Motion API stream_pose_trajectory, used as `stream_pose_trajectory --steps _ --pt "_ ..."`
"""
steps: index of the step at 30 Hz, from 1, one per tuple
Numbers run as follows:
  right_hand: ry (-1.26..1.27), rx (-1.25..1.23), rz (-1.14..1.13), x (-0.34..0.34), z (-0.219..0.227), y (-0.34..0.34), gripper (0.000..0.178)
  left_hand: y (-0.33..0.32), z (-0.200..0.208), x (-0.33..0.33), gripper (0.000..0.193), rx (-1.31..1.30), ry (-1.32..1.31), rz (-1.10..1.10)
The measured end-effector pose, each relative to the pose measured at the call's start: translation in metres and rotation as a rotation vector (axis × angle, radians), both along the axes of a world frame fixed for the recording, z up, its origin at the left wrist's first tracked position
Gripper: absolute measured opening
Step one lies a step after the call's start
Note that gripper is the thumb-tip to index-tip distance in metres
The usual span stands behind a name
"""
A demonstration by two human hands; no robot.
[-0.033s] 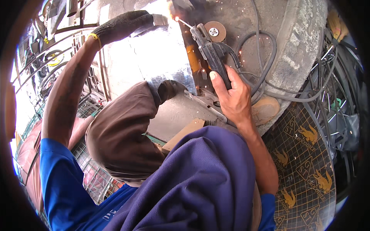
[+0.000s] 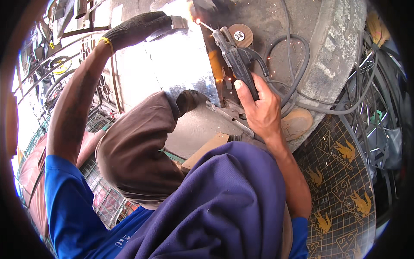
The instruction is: Use a welding torch and pliers to join and shape metal pieces.
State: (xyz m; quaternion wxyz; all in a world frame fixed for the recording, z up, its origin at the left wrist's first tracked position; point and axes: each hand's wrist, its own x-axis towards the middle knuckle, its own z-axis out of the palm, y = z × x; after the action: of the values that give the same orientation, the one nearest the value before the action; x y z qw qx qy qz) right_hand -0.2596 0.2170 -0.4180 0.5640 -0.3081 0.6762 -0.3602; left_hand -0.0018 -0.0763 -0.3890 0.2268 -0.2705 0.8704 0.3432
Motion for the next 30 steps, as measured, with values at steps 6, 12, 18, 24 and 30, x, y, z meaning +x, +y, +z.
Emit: stream_pose_trajectory --steps 6,12,18,24,30 --pt "-0.005 0.022 0.022 0.003 0.002 -0.002 0.034 -0.012 -0.019 0.023 0.043 -0.249 0.269 -0.291" --pt "-0.012 -0.017 0.024 0.001 -0.001 0.000 0.032 -0.002 -0.006 0.005 0.049 -0.038 0.051 -0.005" --pt "0.004 -0.004 0.018 0.001 0.002 -0.001 0.034 0.000 0.001 0.001 0.055 -0.003 -0.010 0.058" --pt "0.000 -0.036 0.016 -0.004 0.003 0.006 0.040 0.010 0.002 -0.004 0.029 0.020 -0.043 0.151" --pt "-0.008 -0.126 -0.012 0.000 0.019 0.001 0.037 0.043 0.030 0.005 0.044 -0.438 -0.008 0.264"
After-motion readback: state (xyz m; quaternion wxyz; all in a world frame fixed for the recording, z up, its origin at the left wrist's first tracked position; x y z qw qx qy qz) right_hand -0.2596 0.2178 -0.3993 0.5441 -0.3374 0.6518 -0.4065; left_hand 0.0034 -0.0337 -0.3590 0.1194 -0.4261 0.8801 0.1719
